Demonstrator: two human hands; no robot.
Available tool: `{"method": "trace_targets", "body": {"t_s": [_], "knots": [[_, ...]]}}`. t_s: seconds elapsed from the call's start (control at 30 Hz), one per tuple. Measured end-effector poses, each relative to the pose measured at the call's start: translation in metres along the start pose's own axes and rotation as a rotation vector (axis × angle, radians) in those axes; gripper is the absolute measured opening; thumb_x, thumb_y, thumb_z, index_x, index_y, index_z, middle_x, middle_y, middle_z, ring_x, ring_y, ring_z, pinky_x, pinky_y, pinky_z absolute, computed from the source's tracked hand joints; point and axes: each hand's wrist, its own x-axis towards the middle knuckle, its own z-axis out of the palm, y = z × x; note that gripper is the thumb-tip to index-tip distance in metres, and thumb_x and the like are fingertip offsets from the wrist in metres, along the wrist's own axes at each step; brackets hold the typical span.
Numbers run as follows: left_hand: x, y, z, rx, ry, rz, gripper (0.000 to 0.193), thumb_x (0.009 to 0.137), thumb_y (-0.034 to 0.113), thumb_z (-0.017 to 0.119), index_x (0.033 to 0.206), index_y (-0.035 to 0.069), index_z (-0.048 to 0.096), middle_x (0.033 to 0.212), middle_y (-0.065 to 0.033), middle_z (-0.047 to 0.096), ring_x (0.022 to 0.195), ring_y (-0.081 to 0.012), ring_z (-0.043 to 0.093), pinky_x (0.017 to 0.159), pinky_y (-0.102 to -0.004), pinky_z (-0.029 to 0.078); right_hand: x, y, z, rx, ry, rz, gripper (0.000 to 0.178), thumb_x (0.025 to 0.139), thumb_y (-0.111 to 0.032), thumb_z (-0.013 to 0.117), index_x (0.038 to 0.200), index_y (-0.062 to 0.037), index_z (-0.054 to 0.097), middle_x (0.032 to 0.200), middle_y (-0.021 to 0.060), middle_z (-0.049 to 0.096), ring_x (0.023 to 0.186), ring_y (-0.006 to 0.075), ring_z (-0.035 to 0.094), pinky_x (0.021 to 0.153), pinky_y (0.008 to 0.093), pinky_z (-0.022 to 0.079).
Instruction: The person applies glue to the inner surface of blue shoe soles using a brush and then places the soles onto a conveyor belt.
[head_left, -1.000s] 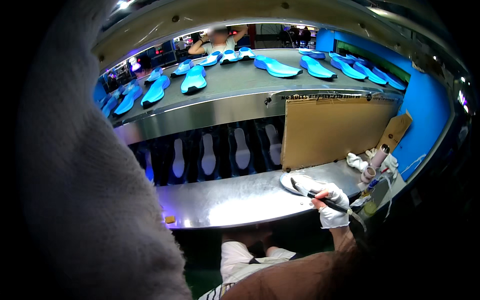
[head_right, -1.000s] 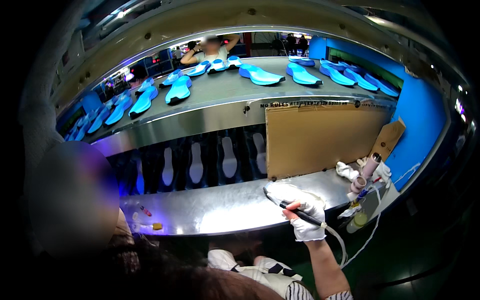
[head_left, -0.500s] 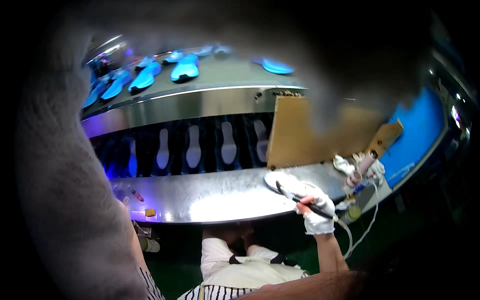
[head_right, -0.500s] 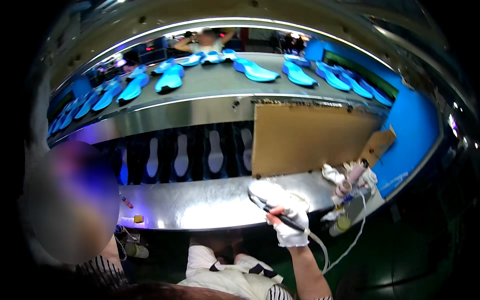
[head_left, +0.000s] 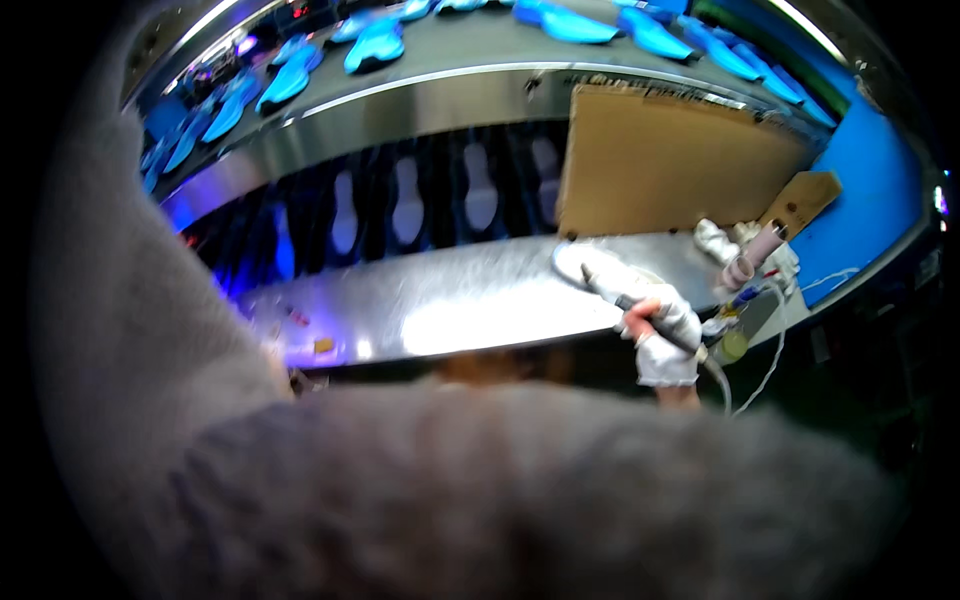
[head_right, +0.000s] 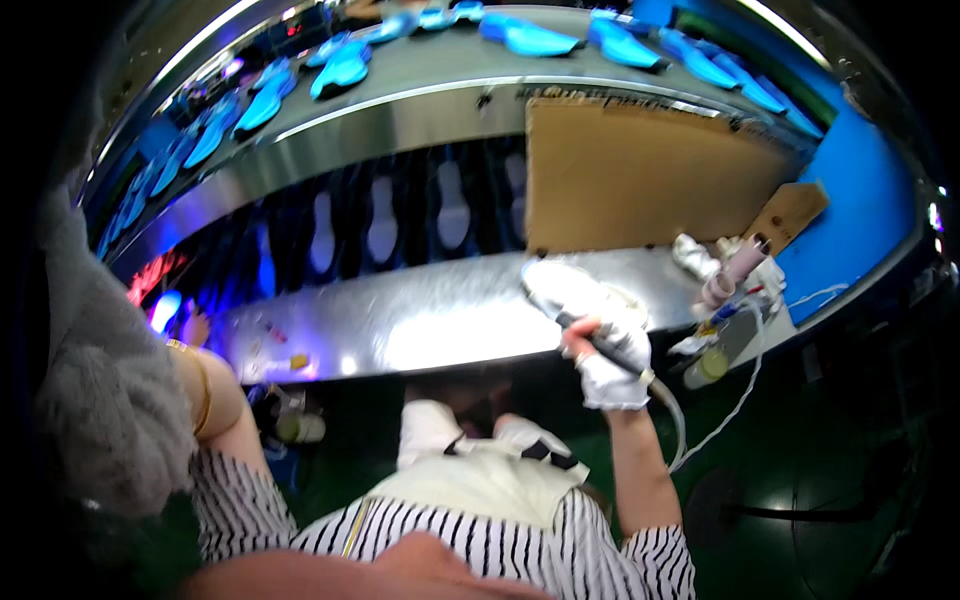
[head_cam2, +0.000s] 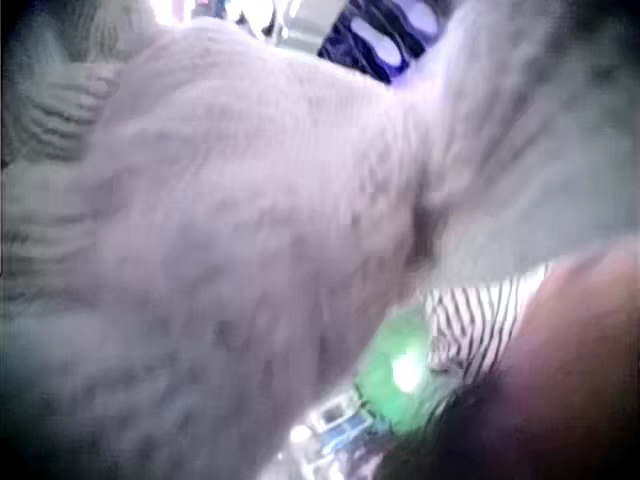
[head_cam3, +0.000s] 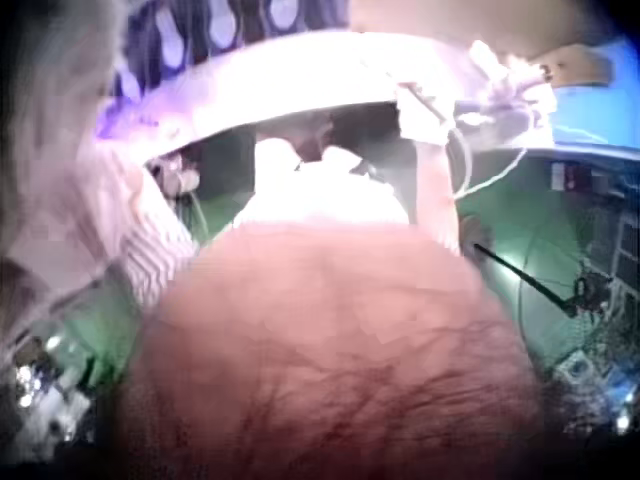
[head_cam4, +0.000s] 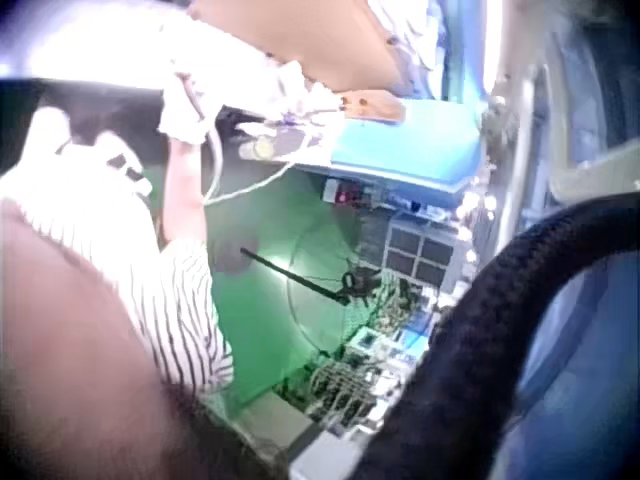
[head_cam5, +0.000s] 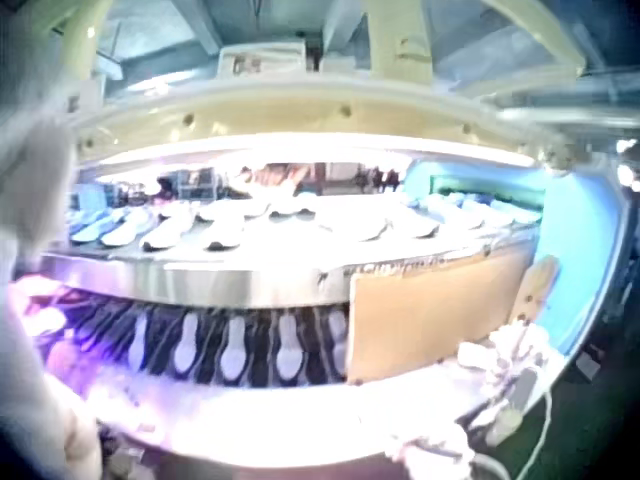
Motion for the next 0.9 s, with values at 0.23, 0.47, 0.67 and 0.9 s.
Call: {"method": "trace_targets", "body": {"t_s": [0.23, 0.47, 0.67, 0.9], "knots": [[-0.013, -0.002, -0.004, 0.033, -0.018, -0.045, 0.058, 0.083, 0.026, 0.063, 0.132, 0.006, 0.041, 0.13, -0.0143, 0.047, 0.117, -0.0293, 0.048, 0.099, -0.0421, 0.039, 0.006, 0.027, -0.004, 0.015, 0.029, 0.036, 0.017, 0.072, 0.011, 0.064, 0.079, -0.0032, 0.056, 0.076, 0.0037, 0.053, 0.062, 0.0109, 0.053, 0.062, 0.0218, 0.043], [-0.006, 0.014, -0.02, 0.105, 0.053, 0.036, 0.058, 0.082, 0.027, 0.064, 0.132, 0.007, 0.041, 0.13, -0.0141, 0.047, 0.117, -0.0294, 0.048, 0.1, -0.0424, 0.039, 0.042, -0.006, -0.003, -0.027, -0.11, -0.291, 0.011, 0.073, 0.006, 0.058, 0.072, -0.0031, 0.054, 0.071, 0.0042, 0.053, 0.062, 0.0112, 0.051, 0.058, 0.0242, 0.045], [0.011, -0.018, -0.017, 0.162, -0.001, -0.067, 0.059, 0.082, 0.027, 0.065, 0.132, 0.007, 0.041, 0.13, -0.014, 0.046, 0.117, -0.0294, 0.047, 0.1, -0.0426, 0.039, 0.056, 0.005, 0.004, 0.096, -0.002, 0.149, 0.02, 0.071, 0.011, 0.064, 0.082, -0.0038, 0.058, 0.088, 0.0105, 0.061, 0.063, 0.0122, 0.059, 0.06, 0.0233, 0.048], [0.023, -0.04, -0.009, 0.125, -0.004, -0.058, 0.059, 0.081, 0.027, 0.065, 0.132, 0.008, 0.042, 0.131, -0.0139, 0.046, 0.118, -0.0294, 0.047, 0.1, -0.0428, 0.039, 0.064, 0.032, -0.004, 0.015, 0.024, 0.147, 0.018, 0.072, 0.009, 0.066, 0.082, -0.0035, 0.058, 0.075, 0.0068, 0.06, 0.063, 0.0121, 0.057, 0.059, 0.0232, 0.047]]}}
